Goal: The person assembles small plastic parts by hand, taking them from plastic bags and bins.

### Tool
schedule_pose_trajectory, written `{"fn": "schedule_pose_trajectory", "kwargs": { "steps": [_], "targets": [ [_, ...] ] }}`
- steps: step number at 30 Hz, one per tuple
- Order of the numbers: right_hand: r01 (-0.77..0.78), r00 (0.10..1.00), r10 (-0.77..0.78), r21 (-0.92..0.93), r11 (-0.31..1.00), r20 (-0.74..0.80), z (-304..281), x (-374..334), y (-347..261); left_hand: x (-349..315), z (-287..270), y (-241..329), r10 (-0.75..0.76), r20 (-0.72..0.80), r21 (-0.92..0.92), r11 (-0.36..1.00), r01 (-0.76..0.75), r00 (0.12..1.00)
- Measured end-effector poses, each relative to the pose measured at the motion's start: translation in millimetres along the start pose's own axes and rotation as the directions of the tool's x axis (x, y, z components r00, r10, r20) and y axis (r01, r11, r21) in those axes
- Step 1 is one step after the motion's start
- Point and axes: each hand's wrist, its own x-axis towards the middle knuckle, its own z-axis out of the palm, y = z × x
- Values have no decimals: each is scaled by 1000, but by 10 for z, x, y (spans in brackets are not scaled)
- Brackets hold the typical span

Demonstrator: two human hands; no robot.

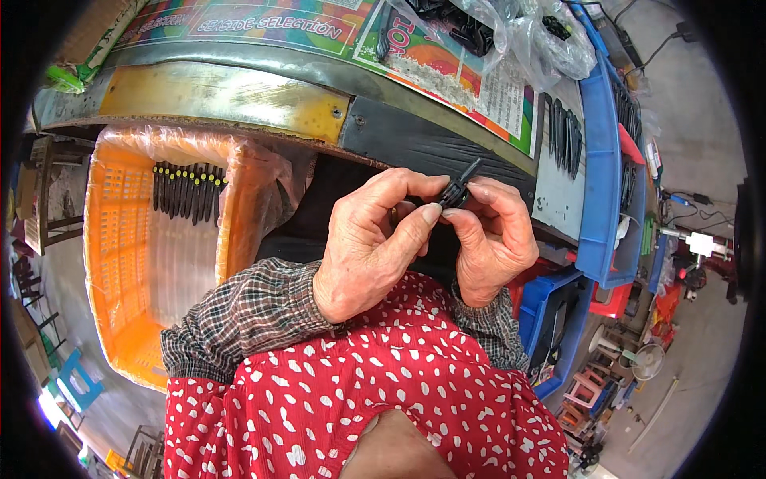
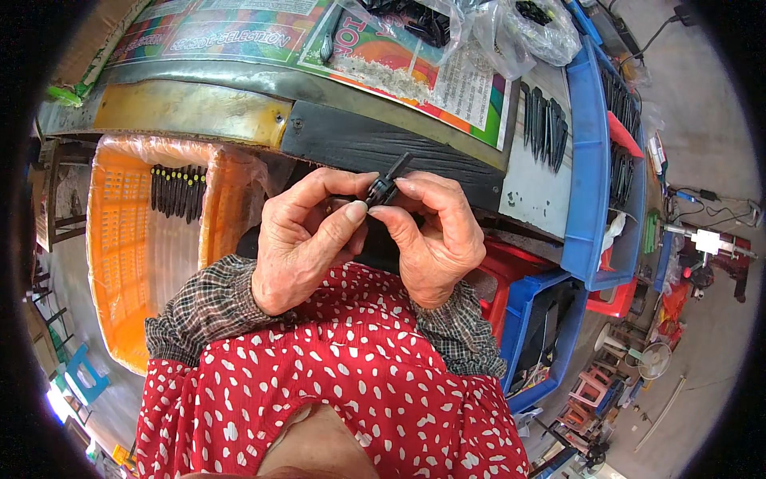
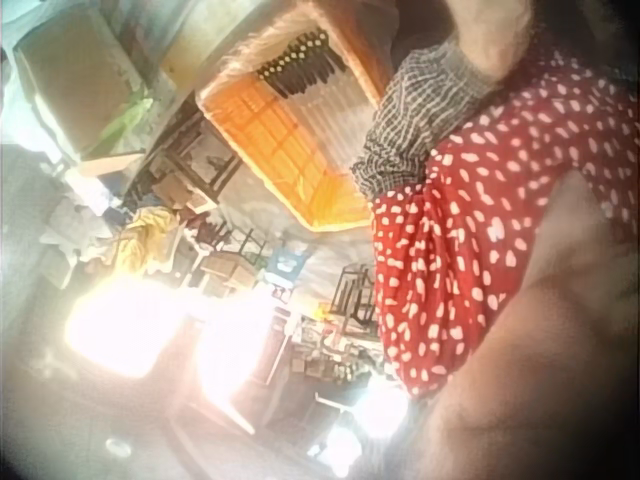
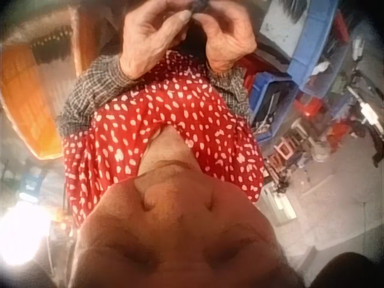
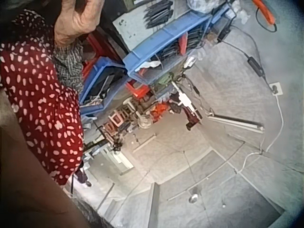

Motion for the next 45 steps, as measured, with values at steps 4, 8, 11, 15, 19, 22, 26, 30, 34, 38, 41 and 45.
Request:
{"fn": "schedule_pose_trajectory", "kwargs": {
  "steps": [4, 8, 11, 15, 19, 22, 26, 30, 34, 38, 41, 45],
  "targets": [
    [6, 1000, -6, 7, 1000, -18, 5, -10, 29, 5, -17, -21, 28, 10, 28, 999, -28, 1000],
    [-32, 999, 35, 92, 995, -33, 29, -31, 48, 9, -14, -16, 4, 1, -37, 999, -4, 1000],
    [-60, 997, 68, 169, 984, -40, 60, -44, 29, 8, -4, -28, -14, -18, -89, 996, 12, 1000],
    [-42, 998, 50, 156, 987, -49, 103, -35, -9, 8, -8, -46, -4, -20, -110, 994, 2, 1000],
    [-134, 988, 147, 229, 964, -40, 101, -48, -12, 0, -8, -45, -17, -18, -124, 992, 14, 1000],
    [-163, 984, 174, 179, 970, -44, 115, -35, -61, -3, -2, -59, 2, -22, -127, 992, -5, 1000],
    [-121, 991, 122, 32, 992, -52, 138, -8, -102, -10, -1, -64, -1, -30, -113, 994, -3, 1000],
    [-116, 991, 112, -51, 992, -72, 165, 9, -96, -12, 16, -68, 1, -40, -116, 993, -5, 999],
    [-53, 996, 42, -161, 986, -76, 190, 26, -78, -14, 8, -71, -11, -38, -112, 994, 7, 999],
    [-2, 997, -16, -244, 970, -72, 195, 48, -59, -11, 15, -79, -3, -42, -115, 993, -2, 999],
    [-71, 997, 58, -259, 963, -58, 167, 29, -49, -8, 13, -70, -4, -40, -119, 993, 0, 999],
    [-36, 999, 23, -287, 957, -49, 148, 29, -20, -13, 23, -63, 5, -25, -121, 993, -8, 1000]
  ]
}}
